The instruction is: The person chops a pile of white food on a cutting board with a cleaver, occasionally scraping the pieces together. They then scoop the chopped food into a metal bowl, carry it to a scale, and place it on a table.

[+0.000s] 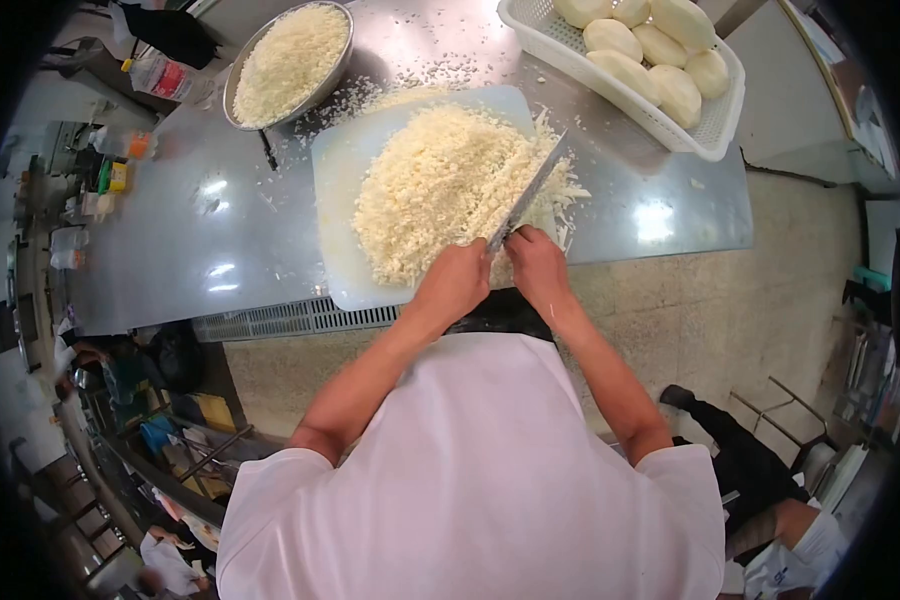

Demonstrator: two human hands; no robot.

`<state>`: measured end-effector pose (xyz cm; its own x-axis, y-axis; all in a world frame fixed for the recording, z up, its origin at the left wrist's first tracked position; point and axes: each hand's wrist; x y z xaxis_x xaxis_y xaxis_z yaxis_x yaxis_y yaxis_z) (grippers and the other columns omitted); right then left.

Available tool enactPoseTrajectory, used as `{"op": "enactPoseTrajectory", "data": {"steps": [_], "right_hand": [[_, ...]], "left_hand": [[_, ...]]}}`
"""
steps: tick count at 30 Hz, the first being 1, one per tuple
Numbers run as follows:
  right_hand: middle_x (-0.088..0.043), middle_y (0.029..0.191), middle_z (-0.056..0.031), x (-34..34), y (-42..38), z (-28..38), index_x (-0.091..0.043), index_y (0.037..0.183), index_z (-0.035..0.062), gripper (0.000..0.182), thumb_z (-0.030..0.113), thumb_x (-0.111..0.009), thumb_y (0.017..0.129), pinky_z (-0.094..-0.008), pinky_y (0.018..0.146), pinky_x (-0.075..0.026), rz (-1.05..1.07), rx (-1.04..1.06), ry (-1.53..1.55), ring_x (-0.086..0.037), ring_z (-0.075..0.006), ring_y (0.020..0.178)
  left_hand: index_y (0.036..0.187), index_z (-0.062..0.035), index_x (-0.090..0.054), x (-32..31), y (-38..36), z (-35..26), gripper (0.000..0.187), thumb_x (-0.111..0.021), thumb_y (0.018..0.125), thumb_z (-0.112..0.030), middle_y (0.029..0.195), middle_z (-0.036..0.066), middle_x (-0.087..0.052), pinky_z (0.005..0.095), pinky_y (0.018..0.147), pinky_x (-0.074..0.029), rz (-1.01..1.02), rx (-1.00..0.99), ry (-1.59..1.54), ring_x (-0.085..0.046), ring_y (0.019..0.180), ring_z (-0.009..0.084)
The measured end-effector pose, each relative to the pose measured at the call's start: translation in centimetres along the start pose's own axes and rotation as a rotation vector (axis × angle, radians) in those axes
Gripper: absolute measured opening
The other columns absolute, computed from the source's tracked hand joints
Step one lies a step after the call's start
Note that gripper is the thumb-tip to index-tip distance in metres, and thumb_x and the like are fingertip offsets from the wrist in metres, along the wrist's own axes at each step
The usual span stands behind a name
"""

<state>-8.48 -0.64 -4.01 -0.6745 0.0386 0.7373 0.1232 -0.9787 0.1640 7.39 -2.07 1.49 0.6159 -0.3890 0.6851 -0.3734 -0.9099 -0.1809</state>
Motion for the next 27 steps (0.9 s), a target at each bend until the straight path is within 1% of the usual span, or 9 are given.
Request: {"op": "enactPoseTrajectory", "data": {"steps": [4, 6, 12, 14, 16, 19, 22, 25, 27], "right_hand": [[-0.057, 0.084, -0.0130, -0.1, -0.3, -0.2, -0.060, 0.080, 0.0027, 0.007, -0.002, -0.057, 0.074, -0.0430, 0.071, -0.049, -0.034, 0.004, 0.006, -0.057, -0.0338, 0.084], [-0.057, 0.083, -0.0131, 0.2, -0.8, -0.2, -0.060, 0.080, 0.0027, 0.008, -0.002, -0.058, 0.074, -0.0429, 0.070, -0.048, -0.039, 0.027, 0.025, -0.057, -0.0339, 0.083], [-0.059, 0.085, -0.0128, 0.1, -1.1, -0.5, -0.062, 0.084, 0.0028, 0.011, -0.001, -0.060, 0.074, -0.0419, 0.071, -0.049, -0.031, 0.044, 0.010, -0.057, -0.0337, 0.082], [-0.059, 0.085, -0.0126, 1.1, -1.0, -0.2, -0.062, 0.086, 0.0031, 0.012, -0.001, -0.060, 0.074, -0.0417, 0.071, -0.049, -0.027, 0.069, 0.002, -0.057, -0.0336, 0.082], [-0.059, 0.086, -0.0126, 1.7, -1.6, 0.8, -0.062, 0.087, 0.0037, 0.013, 0.000, -0.061, 0.075, -0.0419, 0.072, -0.049, -0.041, -0.004, -0.063, -0.057, -0.0339, 0.083], [-0.059, 0.086, -0.0131, 0.9, -1.8, 0.8, -0.062, 0.087, 0.0044, 0.013, 0.000, -0.061, 0.075, -0.0427, 0.071, -0.049, -0.016, -0.085, 0.013, -0.058, -0.0349, 0.083], [-0.058, 0.085, -0.0138, 0.5, -0.9, 0.9, -0.061, 0.087, 0.0046, 0.013, 0.000, -0.061, 0.076, -0.0435, 0.071, -0.049, -0.047, -0.068, 0.027, -0.058, -0.0355, 0.082], [-0.057, 0.083, -0.0140, 0.4, -0.4, 0.4, -0.061, 0.086, 0.0041, 0.011, 0.000, -0.060, 0.076, -0.0440, 0.070, -0.048, -0.008, -0.085, 0.004, -0.058, -0.0355, 0.082], [-0.057, 0.082, -0.0141, 0.4, -0.2, 0.4, -0.060, 0.085, 0.0036, 0.009, 0.000, -0.059, 0.077, -0.0441, 0.070, -0.048, 0.011, -0.075, -0.002, -0.058, -0.0355, 0.082]], "left_hand": [[0.083, 0.0060, -0.054, -0.4, 0.9, -0.3, 0.015, -0.053, 0.088, -0.008, 0.066, 0.028, -0.055, 0.0497, 0.059, -0.043, -0.041, -0.032, -0.020, -0.057, 0.065, 0.0458], [0.081, 0.0059, -0.055, 1.2, 0.7, -1.0, 0.015, -0.054, 0.087, -0.008, 0.066, 0.029, -0.055, 0.0495, 0.059, -0.043, 0.025, -0.012, 0.004, -0.057, 0.066, 0.0462], [0.079, 0.0063, -0.055, -0.8, 1.5, 0.5, 0.016, -0.055, 0.087, -0.007, 0.066, 0.029, -0.055, 0.0489, 0.058, -0.042, -0.038, -0.048, -0.080, -0.056, 0.066, 0.0464], [0.079, 0.0063, -0.054, 1.2, 0.9, -0.8, 0.015, -0.055, 0.087, -0.007, 0.066, 0.029, -0.055, 0.0488, 0.059, -0.042, -0.020, -0.034, -0.031, -0.056, 0.066, 0.0466], [0.080, 0.0065, -0.054, 1.8, 0.1, -0.5, 0.014, -0.054, 0.086, -0.006, 0.067, 0.030, -0.055, 0.0489, 0.058, -0.042, -0.018, -0.028, 0.012, -0.055, 0.067, 0.0472], [0.080, 0.0062, -0.055, 0.4, 0.7, 0.5, 0.014, -0.054, 0.086, -0.006, 0.066, 0.029, -0.054, 0.0493, 0.059, -0.042, -0.067, -0.011, 0.000, -0.055, 0.067, 0.0472], [0.080, 0.0065, -0.054, 1.6, 1.2, -0.3, 0.014, -0.053, 0.086, -0.006, 0.066, 0.030, -0.054, 0.0498, 0.060, -0.043, -0.028, -0.027, 0.089, -0.056, 0.067, 0.0470], [0.078, 0.0063, -0.054, 1.6, -0.1, -0.8, 0.014, -0.053, 0.085, -0.006, 0.066, 0.030, -0.055, 0.0500, 0.061, -0.044, -0.013, 0.045, 0.067, -0.057, 0.067, 0.0466], [0.078, 0.0064, -0.054, 0.1, 0.4, -0.3, 0.014, -0.054, 0.085, -0.006, 0.067, 0.030, -0.055, 0.0507, 0.061, -0.044, -0.041, 0.005, 0.038, -0.057, 0.067, 0.0467]]}}
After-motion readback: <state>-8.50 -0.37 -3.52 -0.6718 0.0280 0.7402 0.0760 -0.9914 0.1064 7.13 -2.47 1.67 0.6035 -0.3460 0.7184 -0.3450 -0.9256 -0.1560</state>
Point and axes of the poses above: each hand's wrist, its own y-axis towards the middle knuckle, its own x-axis out of the back of the hand, z = x × y
